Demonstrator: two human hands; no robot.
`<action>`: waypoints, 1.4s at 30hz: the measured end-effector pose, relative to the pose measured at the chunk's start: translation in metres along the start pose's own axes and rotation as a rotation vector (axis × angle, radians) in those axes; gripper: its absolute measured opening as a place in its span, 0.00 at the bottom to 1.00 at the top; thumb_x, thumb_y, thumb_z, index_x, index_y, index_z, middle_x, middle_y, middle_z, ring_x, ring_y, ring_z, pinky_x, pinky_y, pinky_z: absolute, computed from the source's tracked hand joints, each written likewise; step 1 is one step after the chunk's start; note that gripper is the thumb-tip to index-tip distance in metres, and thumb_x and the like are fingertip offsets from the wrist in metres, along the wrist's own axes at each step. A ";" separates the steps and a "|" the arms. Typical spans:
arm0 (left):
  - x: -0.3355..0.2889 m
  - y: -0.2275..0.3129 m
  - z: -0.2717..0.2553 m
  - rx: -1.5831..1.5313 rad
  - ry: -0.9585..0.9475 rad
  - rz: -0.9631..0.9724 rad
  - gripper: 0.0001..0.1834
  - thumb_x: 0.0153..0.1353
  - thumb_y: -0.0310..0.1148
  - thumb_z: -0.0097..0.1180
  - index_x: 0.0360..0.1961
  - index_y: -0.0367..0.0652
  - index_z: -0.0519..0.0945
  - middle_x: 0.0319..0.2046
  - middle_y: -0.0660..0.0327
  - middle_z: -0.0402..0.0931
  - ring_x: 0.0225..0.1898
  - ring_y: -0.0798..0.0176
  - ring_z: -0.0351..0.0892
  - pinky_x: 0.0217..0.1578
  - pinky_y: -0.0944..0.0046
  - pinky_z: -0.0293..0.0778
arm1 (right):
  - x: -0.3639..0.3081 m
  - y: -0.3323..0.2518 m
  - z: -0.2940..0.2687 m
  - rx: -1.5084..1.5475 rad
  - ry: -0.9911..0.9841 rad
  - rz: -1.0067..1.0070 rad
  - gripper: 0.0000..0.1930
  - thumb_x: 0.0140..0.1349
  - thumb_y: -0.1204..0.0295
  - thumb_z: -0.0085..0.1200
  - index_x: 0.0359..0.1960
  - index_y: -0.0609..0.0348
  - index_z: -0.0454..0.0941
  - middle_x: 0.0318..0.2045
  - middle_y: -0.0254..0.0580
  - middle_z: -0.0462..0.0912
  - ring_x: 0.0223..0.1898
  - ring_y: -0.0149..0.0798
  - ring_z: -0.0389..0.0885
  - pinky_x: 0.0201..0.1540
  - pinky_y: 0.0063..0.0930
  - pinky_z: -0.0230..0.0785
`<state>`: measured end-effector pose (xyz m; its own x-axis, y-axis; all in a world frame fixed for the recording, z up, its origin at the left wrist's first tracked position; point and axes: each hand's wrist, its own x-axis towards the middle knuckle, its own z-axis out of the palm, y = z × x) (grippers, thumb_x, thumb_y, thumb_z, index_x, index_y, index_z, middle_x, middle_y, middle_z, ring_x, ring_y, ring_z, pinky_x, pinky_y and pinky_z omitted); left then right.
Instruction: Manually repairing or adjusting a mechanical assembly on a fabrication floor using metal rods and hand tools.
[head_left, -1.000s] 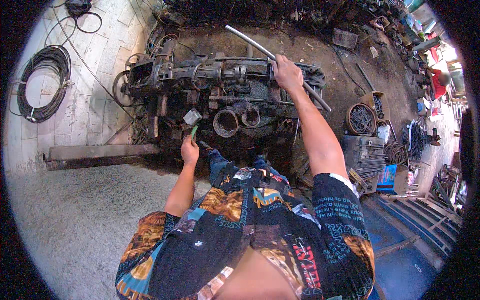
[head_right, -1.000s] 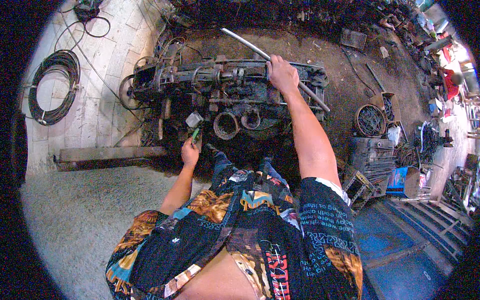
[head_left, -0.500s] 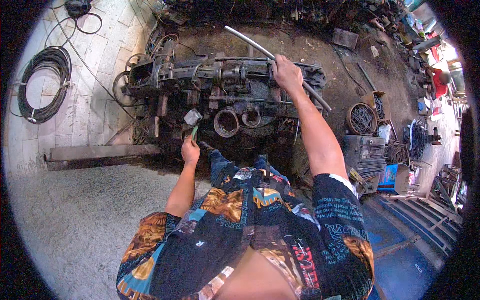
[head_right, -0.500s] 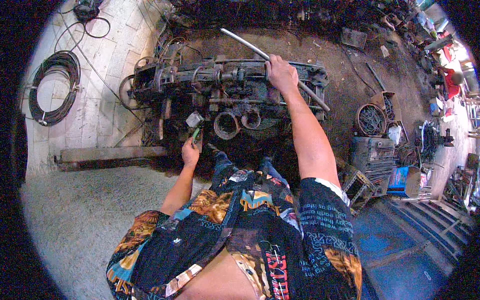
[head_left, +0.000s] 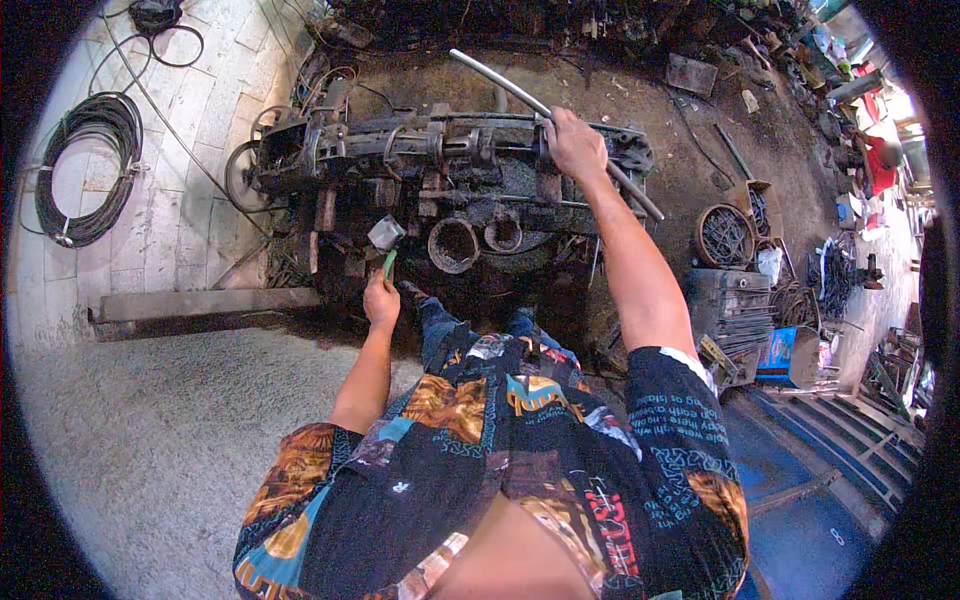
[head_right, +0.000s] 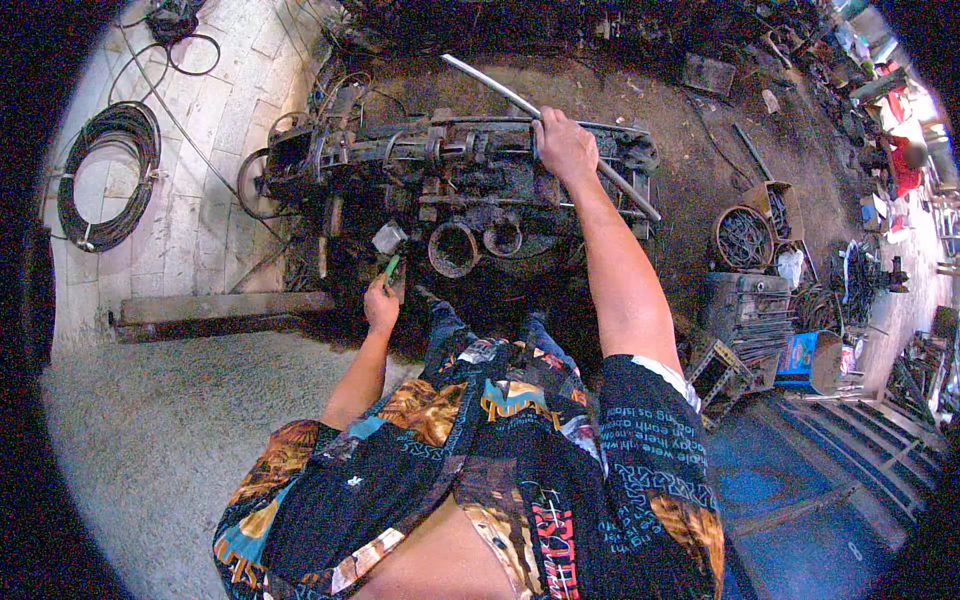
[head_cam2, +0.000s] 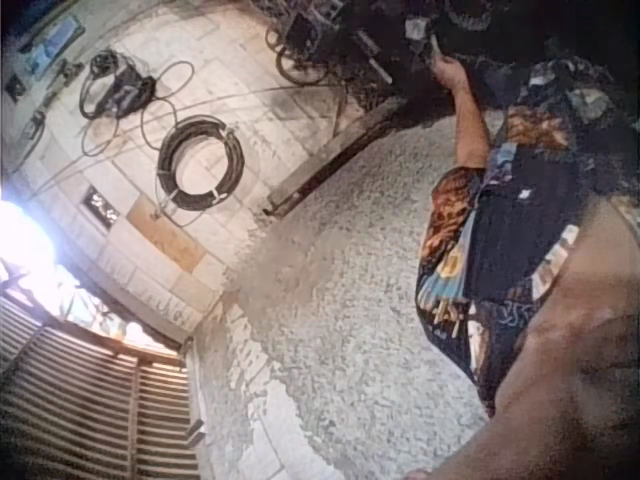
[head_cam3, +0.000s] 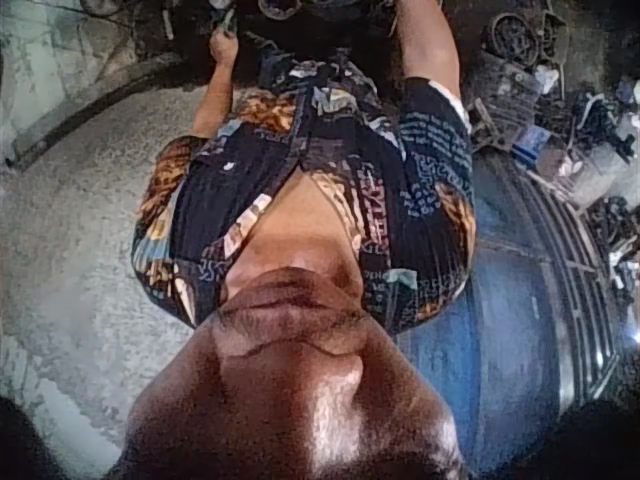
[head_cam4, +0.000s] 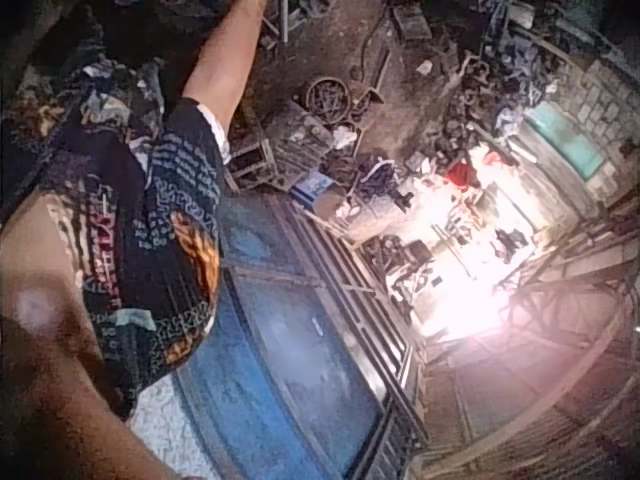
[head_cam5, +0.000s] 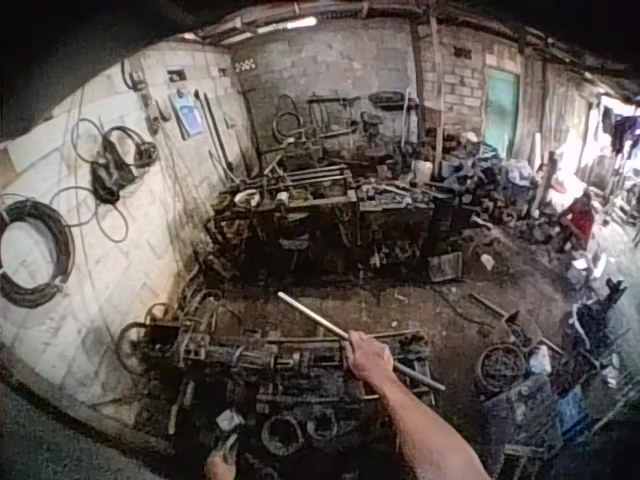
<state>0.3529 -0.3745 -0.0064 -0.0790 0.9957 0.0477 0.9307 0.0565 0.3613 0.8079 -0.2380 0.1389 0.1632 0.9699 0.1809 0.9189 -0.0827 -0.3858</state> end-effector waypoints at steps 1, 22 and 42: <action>0.000 -0.001 0.001 0.000 -0.001 0.000 0.16 0.58 0.27 0.52 0.48 0.37 0.80 0.47 0.45 0.79 0.49 0.43 0.78 0.51 0.52 0.74 | 0.000 0.000 0.000 -0.006 -0.009 0.002 0.16 0.69 0.56 0.41 0.45 0.55 0.71 0.44 0.48 0.80 0.43 0.54 0.81 0.43 0.50 0.74; 0.000 0.001 -0.002 -0.005 -0.096 -0.063 0.19 0.59 0.26 0.50 0.53 0.38 0.77 0.55 0.48 0.75 0.57 0.48 0.74 0.57 0.54 0.70 | 0.001 -0.005 -0.003 -0.003 -0.019 0.012 0.15 0.69 0.57 0.42 0.46 0.54 0.72 0.42 0.47 0.80 0.43 0.53 0.81 0.42 0.50 0.74; 0.000 0.003 -0.002 0.023 -0.064 -0.029 0.18 0.60 0.26 0.51 0.51 0.37 0.78 0.51 0.48 0.77 0.52 0.46 0.77 0.54 0.53 0.72 | 0.002 -0.005 -0.001 0.003 0.008 0.011 0.15 0.68 0.57 0.44 0.43 0.55 0.72 0.40 0.47 0.81 0.40 0.54 0.82 0.41 0.50 0.75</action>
<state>0.3547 -0.3741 -0.0032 -0.0841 0.9962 -0.0222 0.9365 0.0866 0.3397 0.8040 -0.2361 0.1418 0.1763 0.9671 0.1834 0.9160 -0.0930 -0.3903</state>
